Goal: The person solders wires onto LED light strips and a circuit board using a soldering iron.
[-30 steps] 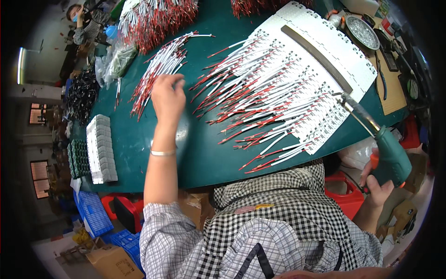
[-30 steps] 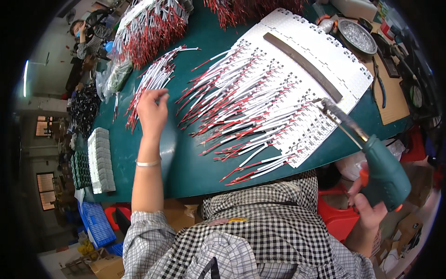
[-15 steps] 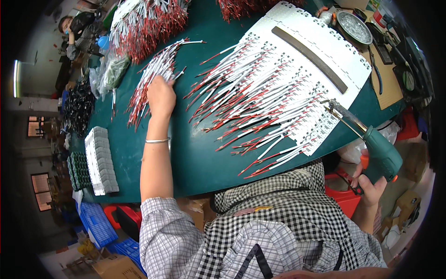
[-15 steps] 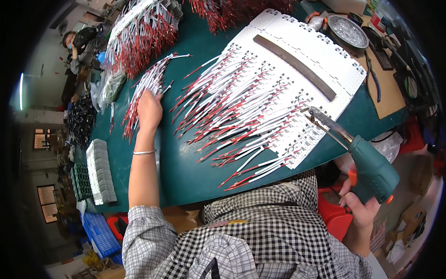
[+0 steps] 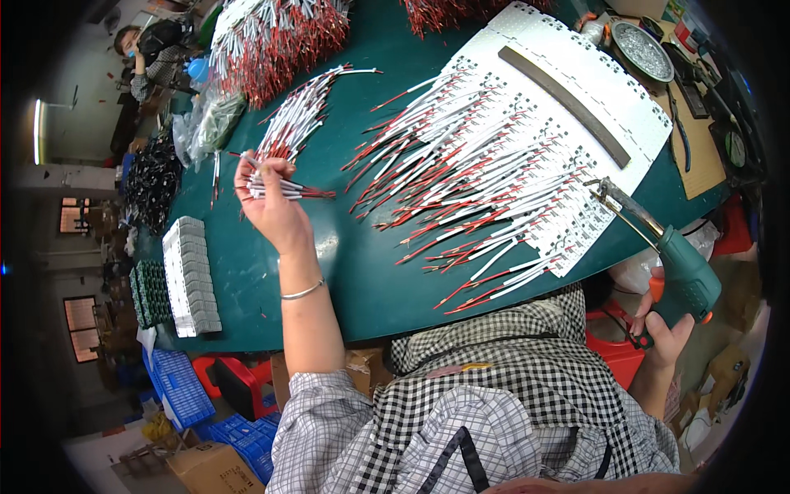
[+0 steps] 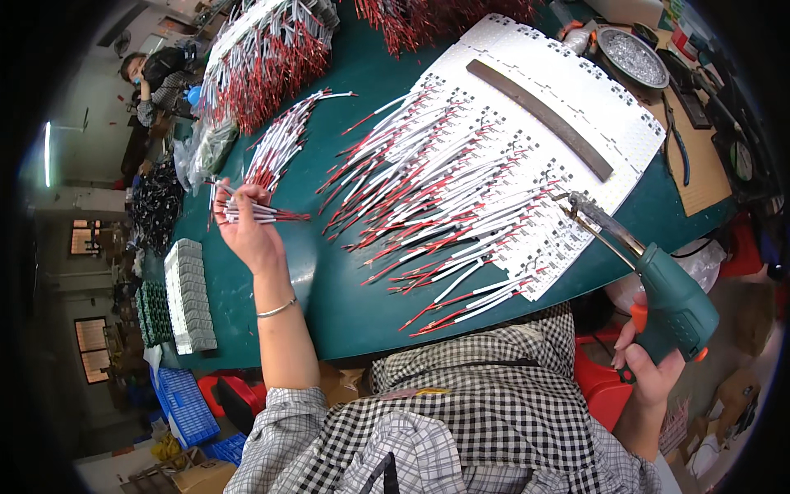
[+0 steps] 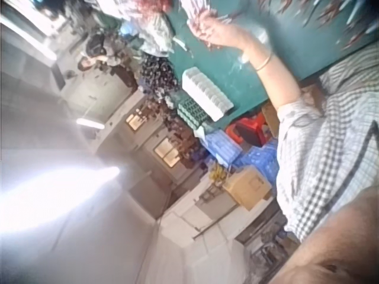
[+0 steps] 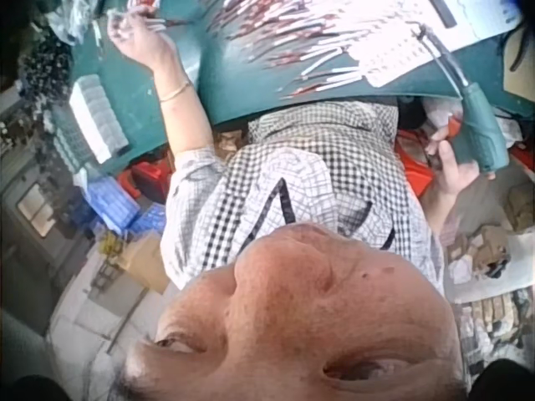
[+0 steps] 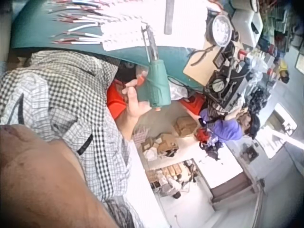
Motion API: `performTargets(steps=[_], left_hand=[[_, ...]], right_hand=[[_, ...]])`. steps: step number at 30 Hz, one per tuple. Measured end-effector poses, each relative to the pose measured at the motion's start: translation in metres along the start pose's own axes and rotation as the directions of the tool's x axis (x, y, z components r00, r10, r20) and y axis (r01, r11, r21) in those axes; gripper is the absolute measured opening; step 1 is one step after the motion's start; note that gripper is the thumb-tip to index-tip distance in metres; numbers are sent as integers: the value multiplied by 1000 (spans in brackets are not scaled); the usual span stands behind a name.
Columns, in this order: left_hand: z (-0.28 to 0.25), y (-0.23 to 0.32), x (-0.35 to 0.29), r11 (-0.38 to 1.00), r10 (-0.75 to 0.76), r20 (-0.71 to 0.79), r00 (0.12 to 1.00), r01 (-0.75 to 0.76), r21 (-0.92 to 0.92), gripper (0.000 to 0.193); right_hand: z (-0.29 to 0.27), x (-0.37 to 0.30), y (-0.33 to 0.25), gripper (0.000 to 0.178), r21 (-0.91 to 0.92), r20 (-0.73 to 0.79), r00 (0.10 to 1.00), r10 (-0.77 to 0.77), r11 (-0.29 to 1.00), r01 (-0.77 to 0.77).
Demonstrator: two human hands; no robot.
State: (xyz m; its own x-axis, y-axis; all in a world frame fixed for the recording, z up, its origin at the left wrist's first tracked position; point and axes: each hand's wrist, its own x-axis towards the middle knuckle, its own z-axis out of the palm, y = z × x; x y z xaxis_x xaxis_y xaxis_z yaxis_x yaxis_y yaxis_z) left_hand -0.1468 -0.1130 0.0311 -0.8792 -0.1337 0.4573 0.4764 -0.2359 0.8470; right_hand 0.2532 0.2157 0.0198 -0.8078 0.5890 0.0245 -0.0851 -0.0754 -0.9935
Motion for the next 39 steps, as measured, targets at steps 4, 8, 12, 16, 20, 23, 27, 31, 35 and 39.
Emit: performTargets(steps=[4, 8, 12, 16, 20, 23, 27, 31, 35, 39], left_hand=[[-6, 1, 1, 993, -119, 85, 989, 118, 22, 16], [19, 22, -4, 986, -135, 129, 982, 121, 114, 15], [45, 36, -18, 978, -192, 252, 949, 162, 135, 13], [69, 46, -38, 961, -221, 327, 919, 149, 232, 16], [103, 55, -70, 908, -134, 619, 774, -155, 390, 17], [129, 64, -103, 832, -75, 839, 539, -429, 350, 19], [143, 56, -143, 835, -110, 931, 349, -475, 277, 30], [142, 42, -161, 800, -8, 971, 238, -582, 149, 47], [149, 28, -171, 744, 25, 970, 242, -652, 144, 51], [147, 24, -173, 694, 52, 973, 224, -709, 126, 36]], right_hand=[[0, 0, -3, 61, -19, 24, 999, 31, 999, -30], [2, -2, -5, 61, 5, -14, 1000, 11, 1000, -11], [5, -5, -7, 64, 21, -66, 997, 26, 999, -25], [6, -9, -6, 68, 27, -161, 987, 13, 1000, -9], [2, -12, -9, 67, 66, -169, 985, 31, 998, -20], [-13, -19, -8, 60, 130, -30, 999, -26, 991, 30], [-13, -30, -11, 58, 179, -30, 999, -32, 983, 37], [-9, -39, -22, 50, 189, -61, 991, 116, 977, -103], [-11, -47, -7, 71, 150, -113, 989, 97, 986, -80], [-11, -43, -3, 71, 150, -82, 991, 105, 984, -92]])
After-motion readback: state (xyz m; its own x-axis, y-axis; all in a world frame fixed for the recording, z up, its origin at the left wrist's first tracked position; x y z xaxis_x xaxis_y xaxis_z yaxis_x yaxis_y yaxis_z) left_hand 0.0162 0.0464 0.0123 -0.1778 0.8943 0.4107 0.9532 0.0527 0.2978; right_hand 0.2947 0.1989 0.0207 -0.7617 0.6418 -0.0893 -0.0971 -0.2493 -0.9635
